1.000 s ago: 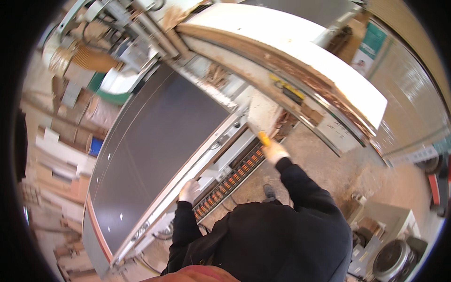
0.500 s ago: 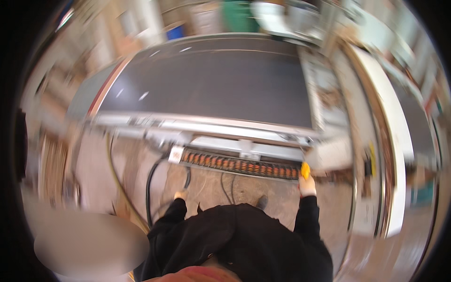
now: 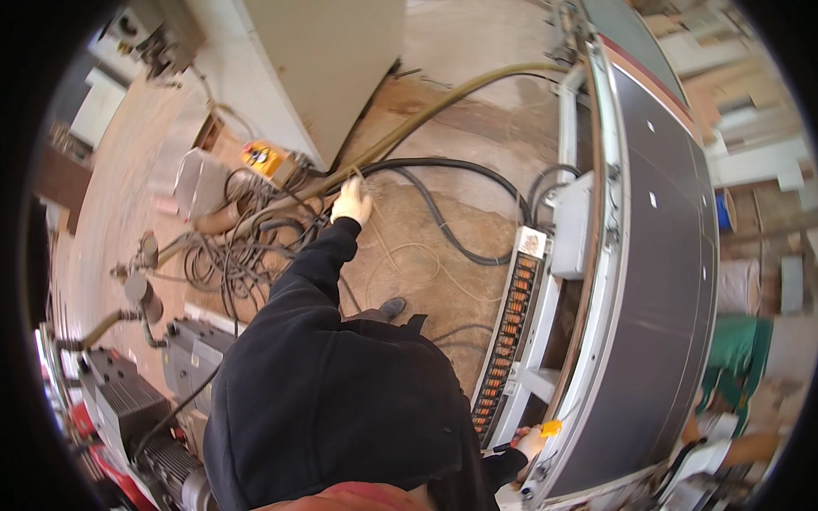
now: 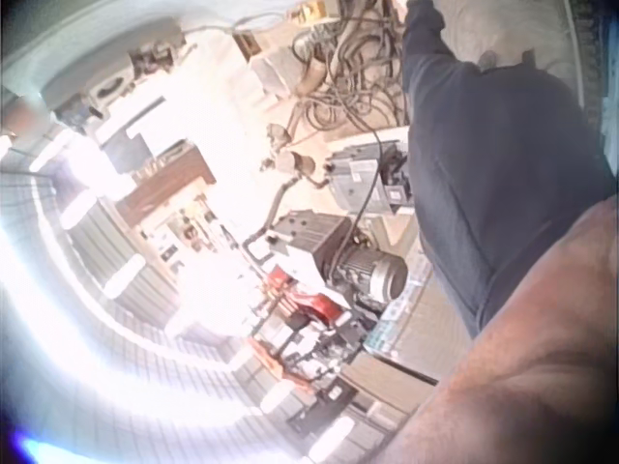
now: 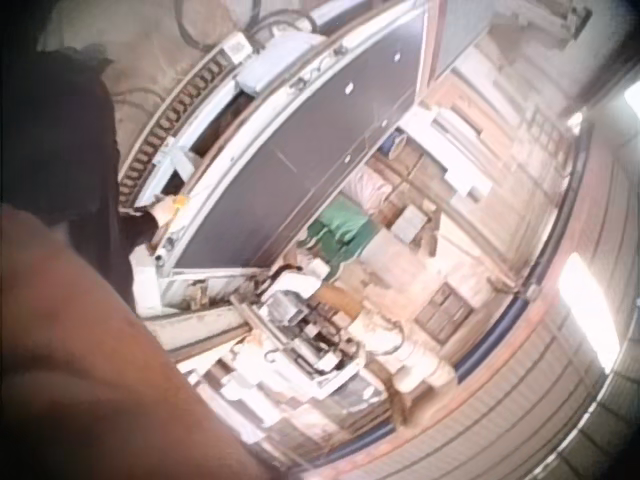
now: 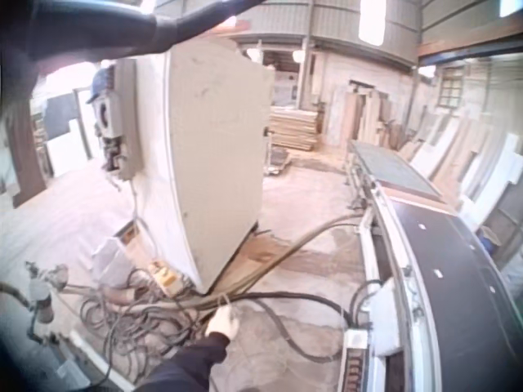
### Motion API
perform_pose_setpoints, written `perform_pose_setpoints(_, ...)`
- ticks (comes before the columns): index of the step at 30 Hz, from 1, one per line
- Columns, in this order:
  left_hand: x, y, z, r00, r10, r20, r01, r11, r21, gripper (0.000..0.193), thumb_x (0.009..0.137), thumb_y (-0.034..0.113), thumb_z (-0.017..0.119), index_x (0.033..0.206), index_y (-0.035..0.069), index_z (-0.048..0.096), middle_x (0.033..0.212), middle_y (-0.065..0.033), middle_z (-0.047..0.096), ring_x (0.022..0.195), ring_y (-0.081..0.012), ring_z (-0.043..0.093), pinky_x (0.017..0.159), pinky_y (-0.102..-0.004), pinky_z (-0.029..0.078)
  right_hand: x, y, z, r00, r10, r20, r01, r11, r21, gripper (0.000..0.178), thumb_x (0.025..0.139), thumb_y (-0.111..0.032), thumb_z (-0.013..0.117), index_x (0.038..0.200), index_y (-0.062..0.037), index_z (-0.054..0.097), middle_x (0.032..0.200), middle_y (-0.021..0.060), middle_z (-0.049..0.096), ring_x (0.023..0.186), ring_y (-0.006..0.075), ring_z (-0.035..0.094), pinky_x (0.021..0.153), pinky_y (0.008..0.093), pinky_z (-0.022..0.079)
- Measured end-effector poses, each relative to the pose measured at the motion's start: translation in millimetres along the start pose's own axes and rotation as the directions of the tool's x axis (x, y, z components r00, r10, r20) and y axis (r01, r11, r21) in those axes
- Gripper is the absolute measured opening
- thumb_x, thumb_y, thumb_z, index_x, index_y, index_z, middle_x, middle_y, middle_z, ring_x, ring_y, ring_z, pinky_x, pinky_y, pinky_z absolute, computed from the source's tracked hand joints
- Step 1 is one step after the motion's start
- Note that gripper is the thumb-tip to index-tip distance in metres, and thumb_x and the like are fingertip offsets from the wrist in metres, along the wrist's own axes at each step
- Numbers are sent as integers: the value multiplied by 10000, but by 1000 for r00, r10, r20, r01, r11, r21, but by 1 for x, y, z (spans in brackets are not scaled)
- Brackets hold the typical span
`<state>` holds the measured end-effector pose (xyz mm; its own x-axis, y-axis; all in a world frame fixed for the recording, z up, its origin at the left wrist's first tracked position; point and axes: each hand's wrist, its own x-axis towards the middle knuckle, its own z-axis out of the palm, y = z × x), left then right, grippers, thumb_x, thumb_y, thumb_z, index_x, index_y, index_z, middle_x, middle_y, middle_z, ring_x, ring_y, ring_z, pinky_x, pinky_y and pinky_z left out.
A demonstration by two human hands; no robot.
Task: The person repeatedly picks up dark rectangular panels from a stack and places them onto a large flatbed machine. They also handle thin strips and a printed label, moving them between the machine and a nearby computer console.
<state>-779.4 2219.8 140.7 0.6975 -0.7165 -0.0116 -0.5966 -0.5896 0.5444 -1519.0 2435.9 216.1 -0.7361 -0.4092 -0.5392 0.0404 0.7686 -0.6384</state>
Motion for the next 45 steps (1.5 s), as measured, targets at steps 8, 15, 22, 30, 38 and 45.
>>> perform_pose_setpoints(8, 98, -99, -154, 750, -44, -659, 266, 933, 241, 464, 814, 244, 686, 1223, 43, 598, 1311, -177, 582, 1247, -386, 542, 970, -513, 508, -35, -135, 130, 946, -307, 101, 318, 942, -112, 189, 986, -237, 499, 1038, -75, 580, 643, 76, 603, 387, 175, 486, 324, 312, 368)
perform_pose_setpoints(15, 119, -152, -165, 989, 84, -118, -27, 907, 420, 740, 923, 633, 613, 1349, 27, 620, 1349, -259, 629, 1242, -399, 607, 1044, -481, 491, -27, -107, 128, 963, -265, -44, 262, 963, -59, 236, 988, -306, 570, 932, -76, 571, 603, 59, 580, 423, 191, 552, 345, 349, 397)
perform_pose_setpoints(22, 217, -116, -190, 733, -35, 679, -629, 346, 697, 378, 915, 363, 647, 1087, 51, 771, 1106, -240, 750, 1116, -373, 717, 935, -487, 571, -26, -37, 82, 922, -179, -345, 241, 960, 146, 162, 986, -212, 540, 941, -57, 553, 595, 48, 535, 435, 178, 547, 360, 362, 414)
perform_pose_setpoints(30, 62, 62, 119, 525, 617, 586, -760, 650, -4, 372, 883, 363, 686, 1156, 123, 766, 1126, -154, 760, 1067, -347, 725, 929, -472, 569, -69, 60, 75, 785, -165, -597, 133, 986, -99, 264, 968, -229, 586, 1060, 16, 621, 778, 220, 686, 730, 386, 714, 690, 492, 546)
perform_pose_setpoints(38, -247, 219, 156, -339, 711, 617, -370, 502, -782, 464, 971, 355, 681, 1328, 60, 655, 1298, -164, 699, 1198, -326, 664, 1008, -418, 508, -228, 116, 60, 994, -114, -1, 113, 991, 73, 191, 922, -199, 593, 998, -41, 669, 743, 109, 705, 610, 221, 663, 556, 391, 515)
perform_pose_setpoints(45, -353, 223, 160, -494, 183, 850, -125, 952, -278, 463, 977, 422, 672, 1280, 73, 647, 1202, -127, 712, 1024, -333, 701, 882, -530, 550, -340, 238, 48, 928, -225, 298, 215, 974, 67, 412, 902, -339, 646, 1151, -19, 714, 1091, 194, 753, 1033, 313, 698, 931, 440, 514)
